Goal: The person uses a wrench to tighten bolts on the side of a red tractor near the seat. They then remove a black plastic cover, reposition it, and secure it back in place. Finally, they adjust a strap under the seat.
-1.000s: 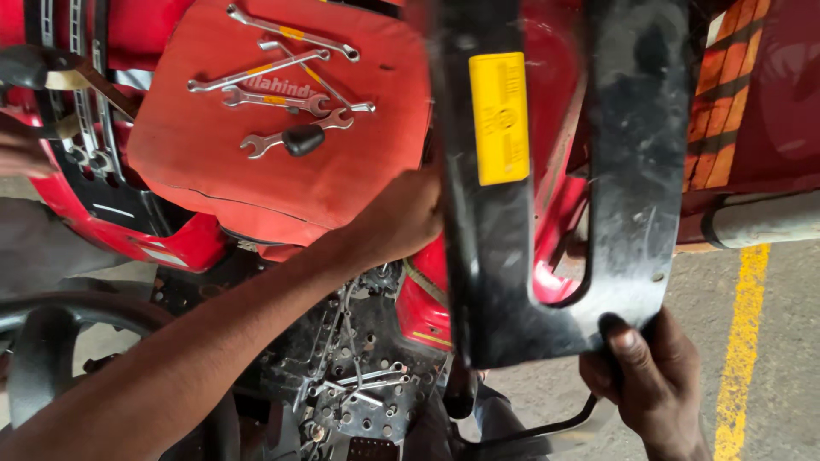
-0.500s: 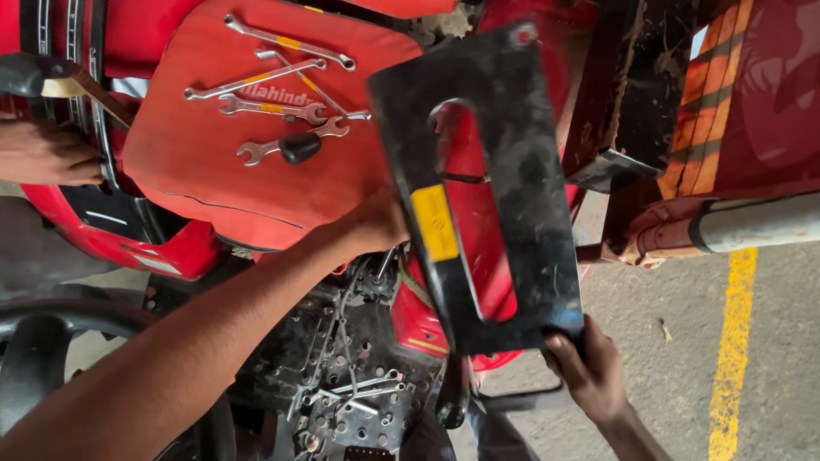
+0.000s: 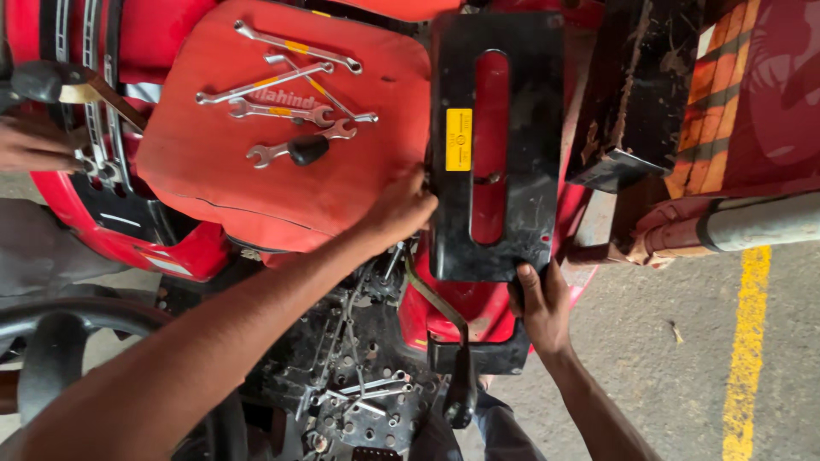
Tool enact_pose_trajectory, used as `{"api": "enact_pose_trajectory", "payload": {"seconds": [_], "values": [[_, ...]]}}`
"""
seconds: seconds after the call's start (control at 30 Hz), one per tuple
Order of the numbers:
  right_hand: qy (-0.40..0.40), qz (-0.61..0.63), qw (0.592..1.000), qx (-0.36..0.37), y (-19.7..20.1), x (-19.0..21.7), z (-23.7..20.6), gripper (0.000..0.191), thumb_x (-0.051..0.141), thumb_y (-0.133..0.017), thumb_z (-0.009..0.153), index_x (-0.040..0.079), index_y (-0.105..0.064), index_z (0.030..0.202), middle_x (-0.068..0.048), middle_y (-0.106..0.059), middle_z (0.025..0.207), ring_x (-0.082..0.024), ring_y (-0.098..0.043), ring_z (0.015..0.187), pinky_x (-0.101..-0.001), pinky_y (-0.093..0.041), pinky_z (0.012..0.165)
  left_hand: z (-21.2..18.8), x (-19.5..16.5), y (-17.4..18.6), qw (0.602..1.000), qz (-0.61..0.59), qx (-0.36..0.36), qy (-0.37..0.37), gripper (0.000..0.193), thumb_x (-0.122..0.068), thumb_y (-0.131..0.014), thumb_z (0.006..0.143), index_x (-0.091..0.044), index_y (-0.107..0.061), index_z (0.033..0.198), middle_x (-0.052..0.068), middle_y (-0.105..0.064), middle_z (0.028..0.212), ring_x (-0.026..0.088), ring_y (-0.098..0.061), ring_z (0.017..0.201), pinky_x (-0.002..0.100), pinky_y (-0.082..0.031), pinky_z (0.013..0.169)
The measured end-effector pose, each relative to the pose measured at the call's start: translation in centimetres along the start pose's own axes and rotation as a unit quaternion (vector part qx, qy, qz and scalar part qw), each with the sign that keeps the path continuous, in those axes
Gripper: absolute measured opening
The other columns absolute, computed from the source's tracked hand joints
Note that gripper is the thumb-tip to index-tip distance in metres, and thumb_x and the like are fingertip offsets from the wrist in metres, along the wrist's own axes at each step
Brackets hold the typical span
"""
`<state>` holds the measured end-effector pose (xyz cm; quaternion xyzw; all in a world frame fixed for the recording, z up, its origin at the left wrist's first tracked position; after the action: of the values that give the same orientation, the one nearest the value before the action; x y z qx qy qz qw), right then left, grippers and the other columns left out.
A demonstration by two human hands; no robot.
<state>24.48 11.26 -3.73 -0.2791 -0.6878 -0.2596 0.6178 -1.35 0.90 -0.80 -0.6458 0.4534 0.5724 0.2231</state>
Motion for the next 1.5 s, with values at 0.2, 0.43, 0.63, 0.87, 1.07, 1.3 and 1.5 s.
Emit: {"api": "enact_pose_trajectory", "payload": {"seconds": [0.2, 0.43, 0.63, 0.87, 1.07, 1.3, 1.5], "values": [[0.007, -0.015, 0.999, -0.032, -0.1, -0.6, 0.4, 0.025, 0.03, -0.056, 0.106, 0.006, -0.052, 0.101, -0.001, -0.053, 0.062, -0.008, -0.046, 0.046, -0.0259, -0.036, 0.042, -0.1, 1.7, -1.6, 0.997, 0.067, 0.018, 0.036, 0.049, -0.011, -0.049, 0.086, 0.002, -0.04, 0.132, 0.025, -0.067, 0.095, 0.037, -0.075, 0.08, 0.043, -0.065, 0.066], [0.036, 0.018, 0.998, -0.046, -2.1, -2.4, 0.8, 0.028, 0.03, -0.059, 0.106, 0.005, -0.051, 0.098, -0.002, -0.056, 0.064, -0.01, -0.049, 0.047, -0.0265, -0.038, 0.042, 3.1, 10.8, -2.9, 0.941, 0.331, -0.02, -0.058, 0.057, -0.013, -0.057, 0.092, 0.004, -0.036, 0.143, 0.04, -0.063, 0.115, 0.049, -0.069, 0.094, 0.052, -0.056, 0.081], [0.037, 0.025, 0.995, -0.088, -3.8, -3.5, 0.2, 0.029, 0.031, -0.059, 0.108, 0.005, -0.051, 0.096, -0.002, -0.058, 0.068, -0.009, -0.051, 0.051, -0.026, -0.04, 0.044, 3.0, 10.7, -4.1, 0.921, 0.353, -0.027, -0.163, 0.054, -0.028, -0.066, 0.094, 0.005, -0.042, 0.13, 0.041, -0.057, 0.125, 0.049, -0.068, 0.102, 0.049, -0.058, 0.093], [0.035, 0.048, 0.991, -0.117, -4.7, -2.3, 1.7, 0.031, 0.036, -0.051, 0.111, 0.007, -0.052, 0.1, 0.0, -0.051, 0.069, -0.009, -0.048, 0.05, -0.0246, -0.039, 0.045, 1.0, 1.4, -2.0, 0.989, 0.119, -0.079, -0.048, 0.068, -0.031, -0.066, 0.088, 0.001, -0.039, 0.142, 0.028, -0.069, 0.105, 0.045, -0.07, 0.1, 0.052, -0.054, 0.086], [0.007, 0.025, 0.996, -0.089, -3.8, -0.8, 2.7, 0.037, 0.04, -0.043, 0.11, 0.006, -0.053, 0.099, -0.004, -0.06, 0.07, -0.011, -0.054, 0.051, -0.0276, -0.045, 0.046, 2.9, -0.6, -1.3, 0.976, 0.192, -0.095, -0.05, 0.043, -0.032, -0.064, 0.092, -0.002, -0.049, 0.119, 0.026, -0.07, 0.099, 0.047, -0.07, 0.094, 0.055, -0.055, 0.079], [0.026, -0.088, 0.988, -0.121, -2.5, -0.1, 2.6, 0.034, 0.029, -0.055, 0.107, -0.004, -0.057, 0.112, -0.013, -0.072, 0.088, -0.021, -0.069, 0.076, -0.0345, -0.054, 0.069, 5.1, 0.3, -1.2, 0.952, 0.282, -0.084, -0.085, 0.053, -0.045, -0.068, 0.094, 0.0, -0.05, 0.116, 0.028, -0.07, 0.096, 0.048, -0.069, 0.092, 0.056, -0.055, 0.078], [0.205, -0.363, 0.898, -0.139, -0.7, 0.5, -2.7, 0.038, 0.015, -0.065, 0.098, 0.001, -0.058, 0.131, -0.019, -0.065, 0.119, -0.033, -0.067, 0.104, -0.0413, -0.056, 0.082, 5.6, 0.0, -1.2, 0.953, 0.275, -0.053, -0.113, 0.067, -0.046, -0.069, 0.092, 0.003, -0.048, 0.132, 0.029, -0.071, 0.1, 0.046, -0.07, 0.091, 0.053, -0.057, 0.077]]}}
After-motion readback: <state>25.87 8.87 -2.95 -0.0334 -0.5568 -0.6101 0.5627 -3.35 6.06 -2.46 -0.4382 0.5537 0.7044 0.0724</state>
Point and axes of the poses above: each hand's wrist, its own z-axis towards the middle knuckle, its own y-axis out of the back of the hand, x = y × z, the point moved 1 cm from there along z, towards the middle knuckle
